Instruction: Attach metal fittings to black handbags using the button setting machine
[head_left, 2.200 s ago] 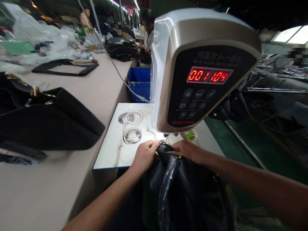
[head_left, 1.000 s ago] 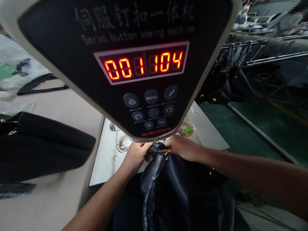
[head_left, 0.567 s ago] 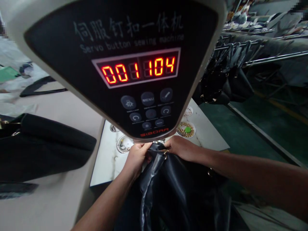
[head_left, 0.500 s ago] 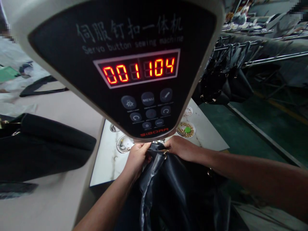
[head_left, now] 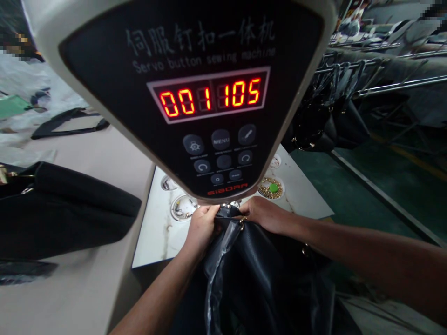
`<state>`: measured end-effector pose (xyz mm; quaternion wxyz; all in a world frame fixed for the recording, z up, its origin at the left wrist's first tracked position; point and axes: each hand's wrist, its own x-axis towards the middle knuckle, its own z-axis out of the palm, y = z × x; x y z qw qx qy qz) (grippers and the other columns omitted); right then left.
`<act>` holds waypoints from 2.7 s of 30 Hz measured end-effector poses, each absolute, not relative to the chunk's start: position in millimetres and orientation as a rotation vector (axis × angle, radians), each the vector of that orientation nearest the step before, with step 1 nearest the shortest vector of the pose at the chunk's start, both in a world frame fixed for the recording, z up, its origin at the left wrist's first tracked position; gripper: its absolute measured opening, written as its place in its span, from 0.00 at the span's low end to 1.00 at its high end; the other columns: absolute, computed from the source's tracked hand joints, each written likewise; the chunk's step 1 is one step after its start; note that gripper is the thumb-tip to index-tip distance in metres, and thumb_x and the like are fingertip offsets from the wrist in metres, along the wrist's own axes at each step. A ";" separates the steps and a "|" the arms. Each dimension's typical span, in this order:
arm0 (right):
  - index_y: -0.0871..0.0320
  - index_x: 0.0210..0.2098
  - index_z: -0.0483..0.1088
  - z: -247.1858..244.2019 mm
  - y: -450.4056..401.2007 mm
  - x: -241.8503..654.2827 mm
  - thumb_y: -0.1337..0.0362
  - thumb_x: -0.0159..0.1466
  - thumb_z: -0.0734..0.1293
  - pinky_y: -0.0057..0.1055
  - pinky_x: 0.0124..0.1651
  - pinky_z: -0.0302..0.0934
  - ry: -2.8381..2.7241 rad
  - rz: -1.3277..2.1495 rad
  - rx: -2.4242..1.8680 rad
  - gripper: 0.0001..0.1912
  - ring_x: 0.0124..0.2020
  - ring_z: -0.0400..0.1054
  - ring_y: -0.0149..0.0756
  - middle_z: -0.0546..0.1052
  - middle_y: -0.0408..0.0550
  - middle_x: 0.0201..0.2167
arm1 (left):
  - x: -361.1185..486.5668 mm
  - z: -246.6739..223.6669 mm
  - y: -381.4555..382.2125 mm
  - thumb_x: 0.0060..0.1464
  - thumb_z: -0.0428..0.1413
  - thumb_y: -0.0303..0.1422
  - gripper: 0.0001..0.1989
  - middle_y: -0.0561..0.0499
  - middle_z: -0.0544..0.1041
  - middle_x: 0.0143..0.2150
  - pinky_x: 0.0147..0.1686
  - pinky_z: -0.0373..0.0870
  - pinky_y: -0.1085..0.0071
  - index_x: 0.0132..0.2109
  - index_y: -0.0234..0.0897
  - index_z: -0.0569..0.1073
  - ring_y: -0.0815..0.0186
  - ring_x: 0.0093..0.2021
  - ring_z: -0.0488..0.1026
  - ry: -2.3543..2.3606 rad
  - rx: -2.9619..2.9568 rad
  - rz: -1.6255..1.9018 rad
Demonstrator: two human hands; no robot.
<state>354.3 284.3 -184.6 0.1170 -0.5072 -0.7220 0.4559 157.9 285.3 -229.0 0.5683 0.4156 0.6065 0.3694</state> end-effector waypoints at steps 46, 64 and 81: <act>0.61 0.32 0.82 -211.5 288.6 366.7 0.32 0.59 0.64 0.32 0.35 0.54 -2.159 1.372 -1.581 0.37 0.32 0.69 0.39 0.70 0.44 0.21 | 153.3 -236.4 294.9 0.57 0.52 0.47 0.20 0.51 0.72 0.26 0.33 0.58 0.68 0.27 0.37 0.74 0.61 0.31 0.66 1.449 1.413 0.741; 0.59 0.30 0.82 -206.2 284.0 363.8 0.32 0.58 0.65 0.33 0.34 0.54 -2.113 1.387 -1.607 0.34 0.31 0.68 0.40 0.74 0.44 0.22 | 152.9 -237.9 292.3 0.55 0.56 0.47 0.17 0.52 0.71 0.26 0.30 0.57 0.69 0.27 0.38 0.72 0.62 0.30 0.64 1.371 1.343 0.843; 0.57 0.26 0.74 -161.6 207.7 340.6 0.48 0.63 0.71 0.32 0.29 0.41 -2.265 0.973 -1.686 0.20 0.25 0.63 0.30 0.73 0.41 0.21 | 128.6 -207.0 218.4 0.61 0.58 0.51 0.20 0.52 0.75 0.33 0.36 0.64 0.71 0.39 0.35 0.76 0.65 0.34 0.69 1.106 1.072 0.766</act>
